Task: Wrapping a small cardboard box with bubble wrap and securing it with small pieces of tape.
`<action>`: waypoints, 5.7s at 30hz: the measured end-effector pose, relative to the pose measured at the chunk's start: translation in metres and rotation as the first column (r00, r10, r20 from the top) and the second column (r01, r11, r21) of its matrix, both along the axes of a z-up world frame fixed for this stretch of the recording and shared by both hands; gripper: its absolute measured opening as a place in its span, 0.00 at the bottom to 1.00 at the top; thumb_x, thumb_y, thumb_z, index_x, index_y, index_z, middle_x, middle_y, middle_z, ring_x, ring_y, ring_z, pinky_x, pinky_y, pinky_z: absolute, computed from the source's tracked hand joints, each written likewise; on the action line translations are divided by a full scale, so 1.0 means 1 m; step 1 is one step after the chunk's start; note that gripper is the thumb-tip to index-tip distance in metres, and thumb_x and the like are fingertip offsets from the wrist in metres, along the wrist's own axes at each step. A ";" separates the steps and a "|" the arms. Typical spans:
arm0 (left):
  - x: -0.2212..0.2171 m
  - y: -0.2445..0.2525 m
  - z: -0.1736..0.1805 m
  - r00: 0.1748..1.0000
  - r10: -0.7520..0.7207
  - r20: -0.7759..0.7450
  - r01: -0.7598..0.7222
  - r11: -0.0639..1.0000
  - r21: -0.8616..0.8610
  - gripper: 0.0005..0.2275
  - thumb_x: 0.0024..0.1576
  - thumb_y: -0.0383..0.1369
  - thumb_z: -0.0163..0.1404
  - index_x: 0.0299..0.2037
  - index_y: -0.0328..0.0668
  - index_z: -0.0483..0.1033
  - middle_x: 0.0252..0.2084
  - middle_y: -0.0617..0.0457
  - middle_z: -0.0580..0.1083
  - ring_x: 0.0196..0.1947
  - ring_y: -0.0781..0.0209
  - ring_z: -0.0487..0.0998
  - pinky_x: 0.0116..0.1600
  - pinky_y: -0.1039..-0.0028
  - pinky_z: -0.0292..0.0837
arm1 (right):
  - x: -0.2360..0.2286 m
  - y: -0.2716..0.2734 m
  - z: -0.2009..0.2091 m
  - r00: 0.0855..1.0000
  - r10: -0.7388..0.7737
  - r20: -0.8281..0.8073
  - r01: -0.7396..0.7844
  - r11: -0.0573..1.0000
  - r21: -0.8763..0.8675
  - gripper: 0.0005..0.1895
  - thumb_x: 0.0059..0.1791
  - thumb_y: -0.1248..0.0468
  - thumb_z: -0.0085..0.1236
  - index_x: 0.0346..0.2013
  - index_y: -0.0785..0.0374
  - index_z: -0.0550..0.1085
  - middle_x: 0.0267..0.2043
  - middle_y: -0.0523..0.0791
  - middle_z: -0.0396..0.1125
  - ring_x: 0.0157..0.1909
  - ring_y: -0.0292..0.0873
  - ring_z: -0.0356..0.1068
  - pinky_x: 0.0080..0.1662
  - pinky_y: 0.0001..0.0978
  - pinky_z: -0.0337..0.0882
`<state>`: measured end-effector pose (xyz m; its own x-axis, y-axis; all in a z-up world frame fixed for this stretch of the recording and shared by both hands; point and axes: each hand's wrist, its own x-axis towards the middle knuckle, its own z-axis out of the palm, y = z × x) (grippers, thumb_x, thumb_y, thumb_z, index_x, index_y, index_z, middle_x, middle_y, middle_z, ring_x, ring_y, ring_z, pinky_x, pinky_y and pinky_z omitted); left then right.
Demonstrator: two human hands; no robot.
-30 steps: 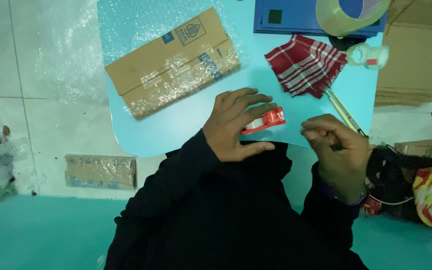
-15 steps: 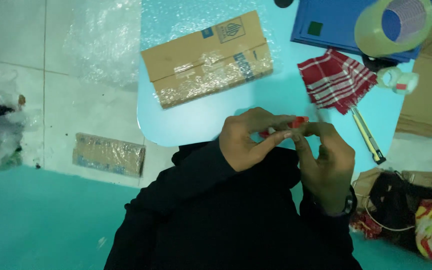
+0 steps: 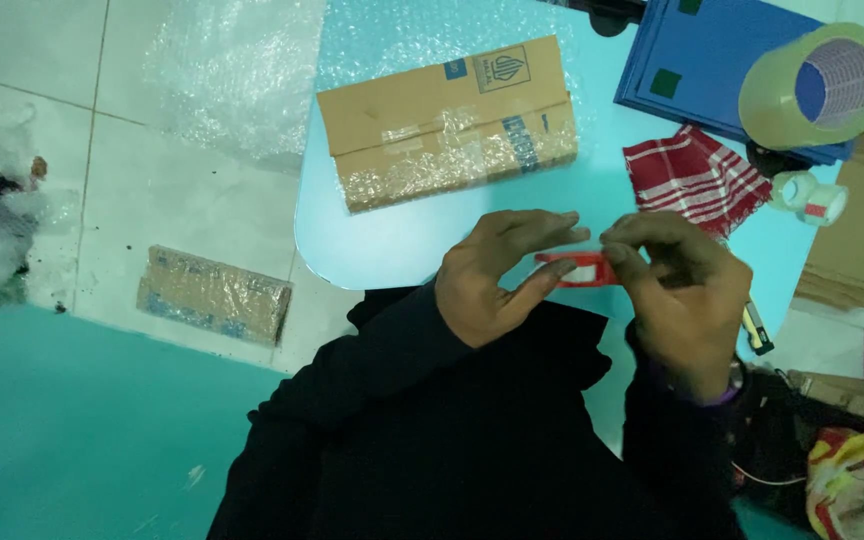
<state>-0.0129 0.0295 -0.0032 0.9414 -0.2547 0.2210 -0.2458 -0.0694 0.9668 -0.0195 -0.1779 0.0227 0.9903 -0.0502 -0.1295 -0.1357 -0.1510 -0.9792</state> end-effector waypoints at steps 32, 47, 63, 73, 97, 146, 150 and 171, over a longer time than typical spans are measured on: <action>0.014 0.033 -0.060 0.972 0.077 0.223 -0.230 0.517 0.824 0.29 0.63 0.54 0.52 0.69 0.49 0.66 0.69 0.41 0.60 0.72 0.36 0.53 0.73 0.39 0.45 | 0.176 0.053 -0.023 0.519 0.846 -0.127 -0.622 0.271 -0.735 0.08 0.54 0.62 0.55 0.43 0.62 0.78 0.42 0.48 0.73 0.48 0.52 0.69 0.49 0.46 0.70; 0.015 0.031 -0.073 0.971 0.095 0.221 -0.236 0.542 0.807 0.29 0.61 0.55 0.52 0.70 0.52 0.66 0.71 0.36 0.56 0.73 0.36 0.50 0.73 0.40 0.42 | 0.185 0.089 -0.036 0.414 0.869 -0.269 -0.602 0.040 -0.798 0.13 0.57 0.56 0.49 0.40 0.56 0.80 0.37 0.41 0.73 0.48 0.47 0.66 0.56 0.48 0.62; 0.017 0.031 -0.073 0.965 0.089 0.247 -0.256 0.537 0.804 0.33 0.60 0.55 0.52 0.69 0.42 0.63 0.72 0.35 0.57 0.73 0.35 0.52 0.72 0.40 0.46 | 0.177 0.088 -0.053 0.401 0.911 -0.090 -0.371 0.071 -0.926 0.12 0.54 0.54 0.56 0.44 0.57 0.79 0.42 0.43 0.71 0.49 0.46 0.65 0.54 0.46 0.59; 0.019 0.027 -0.068 0.965 0.109 0.238 -0.259 0.511 0.820 0.36 0.60 0.54 0.50 0.68 0.30 0.61 0.68 0.34 0.60 0.70 0.34 0.54 0.71 0.40 0.46 | 0.182 0.089 -0.059 0.464 0.876 -0.131 -0.535 0.160 -0.830 0.08 0.53 0.56 0.56 0.37 0.56 0.77 0.39 0.41 0.68 0.49 0.44 0.65 0.55 0.43 0.58; 0.012 0.032 -0.082 0.967 0.118 0.226 -0.253 0.562 0.787 0.38 0.60 0.53 0.53 0.70 0.28 0.56 0.72 0.35 0.56 0.74 0.35 0.51 0.73 0.39 0.45 | 0.195 0.080 -0.070 0.523 0.847 -0.097 -0.611 0.293 -0.736 0.17 0.49 0.48 0.63 0.41 0.56 0.72 0.40 0.44 0.62 0.46 0.47 0.59 0.51 0.44 0.56; 0.094 0.181 -0.080 0.998 0.008 0.060 -0.048 0.702 0.711 0.19 0.64 0.24 0.44 0.66 0.48 0.71 0.70 0.50 0.69 0.76 0.46 0.57 0.77 0.46 0.45 | 0.080 0.086 -0.053 0.533 0.815 -0.227 -0.483 0.073 -0.873 0.55 0.35 0.28 0.62 0.65 0.57 0.60 0.70 0.60 0.48 0.71 0.68 0.46 0.62 0.86 0.39; 0.098 0.183 -0.079 0.999 0.031 0.043 -0.052 0.718 0.694 0.22 0.62 0.19 0.43 0.65 0.50 0.72 0.69 0.53 0.70 0.75 0.46 0.57 0.77 0.50 0.46 | 0.078 0.086 -0.052 0.528 0.801 -0.282 -0.510 0.034 -0.859 0.54 0.35 0.29 0.61 0.65 0.56 0.59 0.70 0.59 0.47 0.72 0.67 0.46 0.61 0.87 0.38; 0.088 0.196 -0.089 0.988 0.102 0.120 -0.157 0.607 0.779 0.21 0.64 0.48 0.53 0.67 0.61 0.72 0.76 0.54 0.58 0.77 0.39 0.44 0.76 0.38 0.32 | 0.076 0.094 -0.007 0.409 0.837 -0.363 -0.618 -0.038 -0.785 0.52 0.35 0.35 0.66 0.67 0.55 0.62 0.70 0.59 0.50 0.72 0.66 0.48 0.61 0.89 0.37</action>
